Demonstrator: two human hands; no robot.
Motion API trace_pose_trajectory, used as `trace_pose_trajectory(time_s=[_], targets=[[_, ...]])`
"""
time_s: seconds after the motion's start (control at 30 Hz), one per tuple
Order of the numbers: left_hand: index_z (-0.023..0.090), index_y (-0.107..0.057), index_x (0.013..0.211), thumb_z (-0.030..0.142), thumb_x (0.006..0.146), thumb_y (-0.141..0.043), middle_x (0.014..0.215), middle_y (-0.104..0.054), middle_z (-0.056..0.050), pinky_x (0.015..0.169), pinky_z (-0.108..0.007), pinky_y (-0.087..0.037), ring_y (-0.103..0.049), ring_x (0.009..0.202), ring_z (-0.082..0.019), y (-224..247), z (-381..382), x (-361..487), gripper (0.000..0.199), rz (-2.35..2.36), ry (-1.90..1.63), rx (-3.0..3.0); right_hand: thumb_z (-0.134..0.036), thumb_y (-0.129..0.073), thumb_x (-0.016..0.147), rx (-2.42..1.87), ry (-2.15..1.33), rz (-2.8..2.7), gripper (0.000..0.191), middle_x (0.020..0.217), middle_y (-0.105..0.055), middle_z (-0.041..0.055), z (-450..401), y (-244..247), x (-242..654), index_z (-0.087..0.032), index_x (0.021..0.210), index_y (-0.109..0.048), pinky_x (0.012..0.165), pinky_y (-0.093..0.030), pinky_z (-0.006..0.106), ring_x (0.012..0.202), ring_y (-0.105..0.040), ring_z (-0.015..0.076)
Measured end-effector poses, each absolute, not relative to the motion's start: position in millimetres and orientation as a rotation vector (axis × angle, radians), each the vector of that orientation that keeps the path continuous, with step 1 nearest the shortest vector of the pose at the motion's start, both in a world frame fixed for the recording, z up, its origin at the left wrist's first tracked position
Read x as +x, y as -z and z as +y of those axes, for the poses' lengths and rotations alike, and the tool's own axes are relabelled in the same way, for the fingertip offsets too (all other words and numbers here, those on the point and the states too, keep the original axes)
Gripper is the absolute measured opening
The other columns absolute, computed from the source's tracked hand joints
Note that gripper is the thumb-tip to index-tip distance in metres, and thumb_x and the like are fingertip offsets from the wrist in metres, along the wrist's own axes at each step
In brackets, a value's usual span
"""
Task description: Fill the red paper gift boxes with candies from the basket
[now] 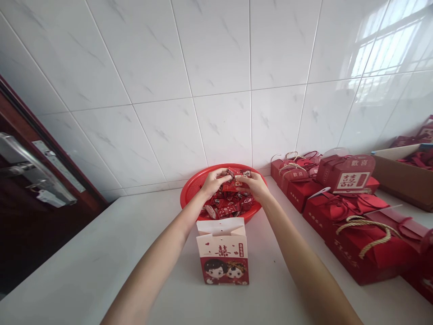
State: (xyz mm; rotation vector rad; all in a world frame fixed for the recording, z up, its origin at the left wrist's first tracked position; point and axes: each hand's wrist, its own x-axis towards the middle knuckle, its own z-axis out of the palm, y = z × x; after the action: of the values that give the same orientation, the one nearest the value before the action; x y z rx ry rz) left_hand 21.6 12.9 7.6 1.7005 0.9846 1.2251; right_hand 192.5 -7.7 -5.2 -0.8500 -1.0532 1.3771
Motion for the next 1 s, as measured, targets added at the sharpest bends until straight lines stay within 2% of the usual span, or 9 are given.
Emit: trace_pose_trajectory(time_s=[0.2, 0.47, 0.67, 0.77, 0.9, 1.0], targets=[[0.019, -0.067, 0.093, 0.04, 0.071, -0.074, 0.105, -0.072, -0.006, 0.087, -0.034, -0.048, -0.064, 0.098, -0.023, -6.9, 11.9, 20.8, 0.031, 1.005, -1.274, 1.695, -0.021, -0.08, 0.062, -0.881, -1.401, -1.048, 0.019, 0.077, -0.068, 0.0011, -8.2, 4.8, 192.0, -0.017, 0.073, -0.064, 0.058, -0.062, 0.025, 0.072, -0.066, 0.0154], [0.018, -0.076, 0.105, 0.04, 0.071, -0.078, 0.119, -0.073, -0.009, 0.099, -0.043, -0.048, -0.064, 0.114, -0.03, -8.3, 6.4, 23.0, 0.041, 1.009, -1.117, 1.709, -0.019, -0.078, 0.065, -0.833, -1.414, -1.028, 0.016, 0.075, -0.069, 0.0023, -7.0, 6.6, 191.1, -0.018, 0.07, -0.063, 0.065, -0.063, 0.028, 0.073, -0.07, 0.0173], [0.022, -0.08, 0.096, 0.043, 0.073, -0.076, 0.111, -0.077, -0.008, 0.106, -0.047, -0.046, -0.065, 0.114, -0.031, -11.4, 2.4, 22.8, 0.032, 0.958, -1.034, 1.723, -0.03, -0.081, 0.067, -0.815, -1.402, -0.972, 0.029, 0.068, -0.061, -0.0012, -2.0, 7.8, 192.5, -0.02, 0.063, -0.054, 0.071, -0.064, 0.03, 0.076, -0.066, 0.0164], [0.022, -0.08, 0.097, 0.042, 0.07, -0.079, 0.112, -0.077, -0.008, 0.105, -0.047, -0.046, -0.066, 0.114, -0.031, -10.5, 1.6, 22.5, 0.034, 0.921, -0.966, 1.774, -0.034, -0.083, 0.065, -0.788, -1.405, -0.977, 0.031, 0.066, -0.059, -0.0026, -3.3, 7.1, 193.5, -0.02, 0.063, -0.055, 0.073, -0.064, 0.031, 0.075, -0.065, 0.0156], [0.02, -0.076, 0.107, 0.035, 0.063, -0.085, 0.124, -0.072, -0.009, 0.108, -0.046, -0.044, -0.06, 0.123, -0.032, -6.0, 5.6, 22.3, 0.047, 0.9, -1.039, 1.781, -0.024, -0.087, 0.055, -0.749, -1.415, -1.015, 0.03, 0.075, -0.068, 0.0006, -6.6, 7.2, 193.5, -0.017, 0.073, -0.065, 0.074, -0.064, 0.032, 0.075, -0.068, 0.0172], [0.019, -0.07, 0.116, 0.028, 0.061, -0.085, 0.131, -0.067, -0.011, 0.104, -0.045, -0.047, -0.059, 0.124, -0.03, -3.9, 8.5, 22.3, 0.057, 0.969, -1.118, 1.706, -0.018, -0.086, 0.053, -0.746, -1.393, -0.995, 0.029, 0.073, -0.07, 0.0005, -6.4, 8.1, 192.8, -0.017, 0.074, -0.065, 0.076, -0.063, 0.033, 0.074, -0.069, 0.0178]])
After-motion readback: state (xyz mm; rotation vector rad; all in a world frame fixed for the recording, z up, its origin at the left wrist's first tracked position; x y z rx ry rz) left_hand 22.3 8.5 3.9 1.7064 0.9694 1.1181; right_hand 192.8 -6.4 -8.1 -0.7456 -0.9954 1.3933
